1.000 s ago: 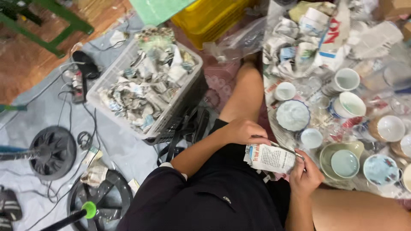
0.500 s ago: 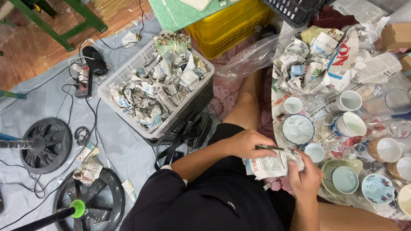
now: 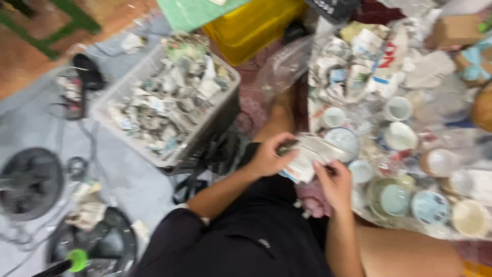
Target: The person sits on the floor and wraps individual ceramic cups with newspaper. They pick up a cup, fold a sheet of newspaper around it, and place the wrapped item into a nearby basket. The process is repeated for multiple cups.
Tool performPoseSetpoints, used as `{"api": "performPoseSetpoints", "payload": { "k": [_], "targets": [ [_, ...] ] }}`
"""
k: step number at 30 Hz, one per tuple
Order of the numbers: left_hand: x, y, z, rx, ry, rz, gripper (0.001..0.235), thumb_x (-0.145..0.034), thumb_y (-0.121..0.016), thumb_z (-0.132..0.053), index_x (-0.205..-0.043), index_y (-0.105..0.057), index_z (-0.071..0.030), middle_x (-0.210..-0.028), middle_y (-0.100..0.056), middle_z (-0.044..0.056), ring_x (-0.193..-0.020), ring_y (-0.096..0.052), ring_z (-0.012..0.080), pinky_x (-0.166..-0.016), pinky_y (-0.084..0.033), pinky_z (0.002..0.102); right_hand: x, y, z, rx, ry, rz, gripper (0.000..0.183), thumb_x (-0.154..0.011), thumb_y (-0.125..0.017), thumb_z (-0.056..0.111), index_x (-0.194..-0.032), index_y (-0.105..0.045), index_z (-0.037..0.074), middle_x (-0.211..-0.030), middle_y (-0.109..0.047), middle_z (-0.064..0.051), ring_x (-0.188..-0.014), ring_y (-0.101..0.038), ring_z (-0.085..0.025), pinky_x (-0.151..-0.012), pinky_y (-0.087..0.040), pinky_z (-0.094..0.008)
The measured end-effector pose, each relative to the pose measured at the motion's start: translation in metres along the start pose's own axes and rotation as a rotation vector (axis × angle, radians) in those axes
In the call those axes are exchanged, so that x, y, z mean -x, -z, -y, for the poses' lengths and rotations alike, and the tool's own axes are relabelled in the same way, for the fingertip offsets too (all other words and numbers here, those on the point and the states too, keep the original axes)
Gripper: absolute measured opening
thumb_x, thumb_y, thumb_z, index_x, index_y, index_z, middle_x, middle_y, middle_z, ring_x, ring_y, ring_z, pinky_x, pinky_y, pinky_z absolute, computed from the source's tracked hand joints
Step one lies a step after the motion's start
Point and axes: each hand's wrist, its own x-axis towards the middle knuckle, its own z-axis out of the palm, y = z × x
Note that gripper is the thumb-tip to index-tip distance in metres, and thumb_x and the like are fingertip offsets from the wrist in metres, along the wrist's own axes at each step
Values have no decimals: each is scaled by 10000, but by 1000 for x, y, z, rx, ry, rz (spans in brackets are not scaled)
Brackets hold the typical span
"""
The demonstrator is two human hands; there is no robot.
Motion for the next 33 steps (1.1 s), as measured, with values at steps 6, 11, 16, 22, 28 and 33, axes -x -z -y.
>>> {"api": "performPoseSetpoints", "payload": {
  "k": [6,11,16,22,28,33],
  "targets": [
    [-1,48,14,127,376,168,277,-954,-715,-35,-1219,-646,7,-1038,-751,79,-911,-714,111,-777,-592,266,-16,-6,6,56,28,48,80,-990,-701,46,-1034,-696,-20,-886,-685,-14,-802,-592,-64,-703,-484,-236],
    [-7,62,7,210,184,205,175,-964,-617,98,-1114,-687,40,-1220,-733,170,-1071,-731,184,-930,-598,299,-31,-18,25,12,234,134,160,-969,-604,-56,-1089,-703,-22,-1100,-716,-77,-988,-668,-139,-877,-531,-261],
    [-7,68,11,164,95,206,237,-908,-542,204,-944,-718,48,-1270,-724,194,-1091,-743,210,-922,-615,316,-33,-23,29,101,375,127,311,-940,-593,-166,-1036,-780,63,-1192,-677,-122,-1087,-676,-215,-922,-534,-281],
    [-7,62,12,402,100,162,184,-949,-556,102,-992,-715,19,-1309,-704,183,-1087,-704,186,-947,-571,308,-26,-18,28,263,557,110,502,-744,-508,-225,-965,-811,109,-1172,-650,-122,-1104,-669,-256,-955,-555,-329],
    [0,51,13,133,405,162,223,-1029,-604,-144,-1147,-753,-26,-955,-752,68,-722,-626,83,-631,-528,252,0,-8,24,367,658,26,470,-789,-583,-229,-970,-813,139,-1172,-637,-125,-1076,-669,-257,-853,-549,-310],
    [3,30,18,138,326,215,211,-1017,-701,-188,-1096,-750,1,-949,-760,23,-858,-682,50,-761,-563,230,16,0,20,377,630,64,477,-755,-573,-200,-957,-822,153,-1186,-634,-116,-1097,-681,-262,-902,-578,-345]
  ]
}}
